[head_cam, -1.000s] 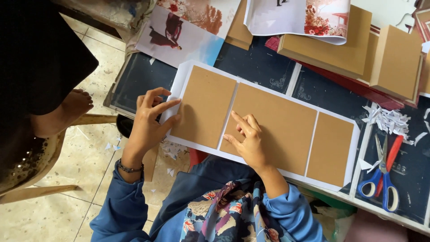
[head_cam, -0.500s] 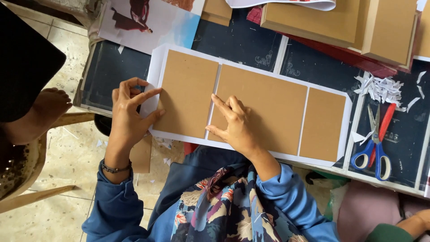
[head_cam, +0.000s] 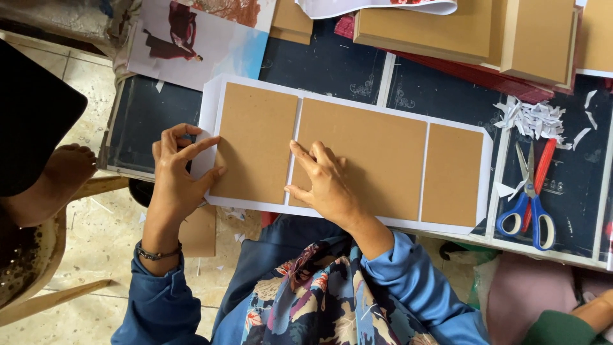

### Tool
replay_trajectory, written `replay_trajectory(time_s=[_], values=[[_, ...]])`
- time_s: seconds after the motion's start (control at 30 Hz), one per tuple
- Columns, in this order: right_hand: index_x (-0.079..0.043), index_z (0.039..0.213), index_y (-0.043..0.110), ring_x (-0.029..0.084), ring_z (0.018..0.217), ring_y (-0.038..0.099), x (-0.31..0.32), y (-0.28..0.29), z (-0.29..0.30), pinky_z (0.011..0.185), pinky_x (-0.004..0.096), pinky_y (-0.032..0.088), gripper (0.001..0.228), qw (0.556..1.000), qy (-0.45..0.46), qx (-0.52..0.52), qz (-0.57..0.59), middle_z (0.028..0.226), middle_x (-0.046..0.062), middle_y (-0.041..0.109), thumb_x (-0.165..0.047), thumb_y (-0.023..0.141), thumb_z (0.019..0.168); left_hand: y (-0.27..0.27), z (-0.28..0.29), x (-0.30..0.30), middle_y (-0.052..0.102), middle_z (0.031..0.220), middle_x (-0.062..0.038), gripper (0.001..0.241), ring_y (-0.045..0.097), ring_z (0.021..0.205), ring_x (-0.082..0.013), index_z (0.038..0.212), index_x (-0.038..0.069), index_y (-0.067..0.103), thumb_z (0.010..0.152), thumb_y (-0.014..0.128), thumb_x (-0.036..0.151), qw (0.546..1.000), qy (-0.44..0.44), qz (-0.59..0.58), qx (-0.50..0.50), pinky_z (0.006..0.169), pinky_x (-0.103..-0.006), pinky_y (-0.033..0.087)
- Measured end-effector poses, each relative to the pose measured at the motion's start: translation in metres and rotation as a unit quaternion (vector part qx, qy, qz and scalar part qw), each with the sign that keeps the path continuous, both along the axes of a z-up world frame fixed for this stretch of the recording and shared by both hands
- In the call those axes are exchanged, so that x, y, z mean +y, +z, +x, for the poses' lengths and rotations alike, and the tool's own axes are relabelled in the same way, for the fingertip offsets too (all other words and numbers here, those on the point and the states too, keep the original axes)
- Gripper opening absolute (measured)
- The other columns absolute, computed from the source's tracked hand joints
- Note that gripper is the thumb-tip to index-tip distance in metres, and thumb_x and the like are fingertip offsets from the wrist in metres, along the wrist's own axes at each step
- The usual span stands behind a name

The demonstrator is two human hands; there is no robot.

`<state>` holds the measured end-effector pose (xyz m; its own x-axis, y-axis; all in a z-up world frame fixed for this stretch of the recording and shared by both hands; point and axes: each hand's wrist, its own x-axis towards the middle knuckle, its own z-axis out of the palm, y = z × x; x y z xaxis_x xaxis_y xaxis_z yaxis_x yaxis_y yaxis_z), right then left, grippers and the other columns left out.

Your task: The person aligns a brown cardboard sheet onto a larger white paper sheet and smooths it down. They then use scissors to trim the excess white paper around the edges of the cardboard. The person repeats this process with another sheet, folding the paper and cutting along the edges.

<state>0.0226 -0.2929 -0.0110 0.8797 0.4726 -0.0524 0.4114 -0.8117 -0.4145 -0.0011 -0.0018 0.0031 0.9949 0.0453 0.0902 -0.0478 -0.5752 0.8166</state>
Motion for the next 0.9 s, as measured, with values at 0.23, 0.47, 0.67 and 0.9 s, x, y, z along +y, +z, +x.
replay_trajectory(time_s=[0.23,0.47,0.67,0.9], values=[[-0.012,0.151,0.053,0.032,0.095,0.066,0.005,0.014,0.002,0.077,0.052,0.053,0.084,1.0,0.007,-0.027,-0.003,0.105,0.008,0.052,-0.04,0.087,0.079,-0.003,0.001,0.005,0.047,0.136,-0.016,0.054,0.043,0.112,-0.0343,0.13,0.01,0.074,0.078,0.089,0.009,0.999,-0.027,0.022,-0.021,0.109,-0.047,0.044],[-0.022,0.14,0.056,0.019,0.09,0.061,-0.003,-0.012,-0.006,0.08,0.041,0.053,0.079,0.989,-0.046,-0.048,0.134,0.106,0.002,0.058,-0.035,0.094,0.073,-0.017,-0.002,0.008,0.056,0.143,-0.015,0.053,0.045,0.136,-0.0349,0.134,0.011,0.074,0.083,0.086,0.013,0.987,-0.065,0.126,-0.07,0.114,-0.0467,0.031],[-0.007,0.12,0.061,0.014,0.085,0.068,-0.079,0.028,-0.031,0.087,0.029,0.057,0.031,0.922,-0.107,-0.035,0.371,0.102,0.004,0.065,-0.011,0.077,0.094,-0.008,-0.007,-0.011,0.046,0.147,-0.028,0.061,0.042,0.137,-0.0478,0.135,-0.008,0.062,0.078,0.083,-0.003,0.982,-0.033,0.16,-0.096,0.112,-0.0568,0.037],[-0.003,0.117,0.075,0.019,0.085,0.066,-0.281,0.009,-0.07,0.083,0.03,0.055,0.03,0.918,-0.307,-0.158,0.195,0.1,0.009,0.063,0.008,0.074,0.089,0.016,0.009,-0.103,0.052,0.139,-0.022,0.038,0.056,0.127,-0.0381,0.127,0.001,0.072,0.09,0.078,-0.007,0.974,-0.147,0.121,-0.127,0.115,-0.0502,0.043]])
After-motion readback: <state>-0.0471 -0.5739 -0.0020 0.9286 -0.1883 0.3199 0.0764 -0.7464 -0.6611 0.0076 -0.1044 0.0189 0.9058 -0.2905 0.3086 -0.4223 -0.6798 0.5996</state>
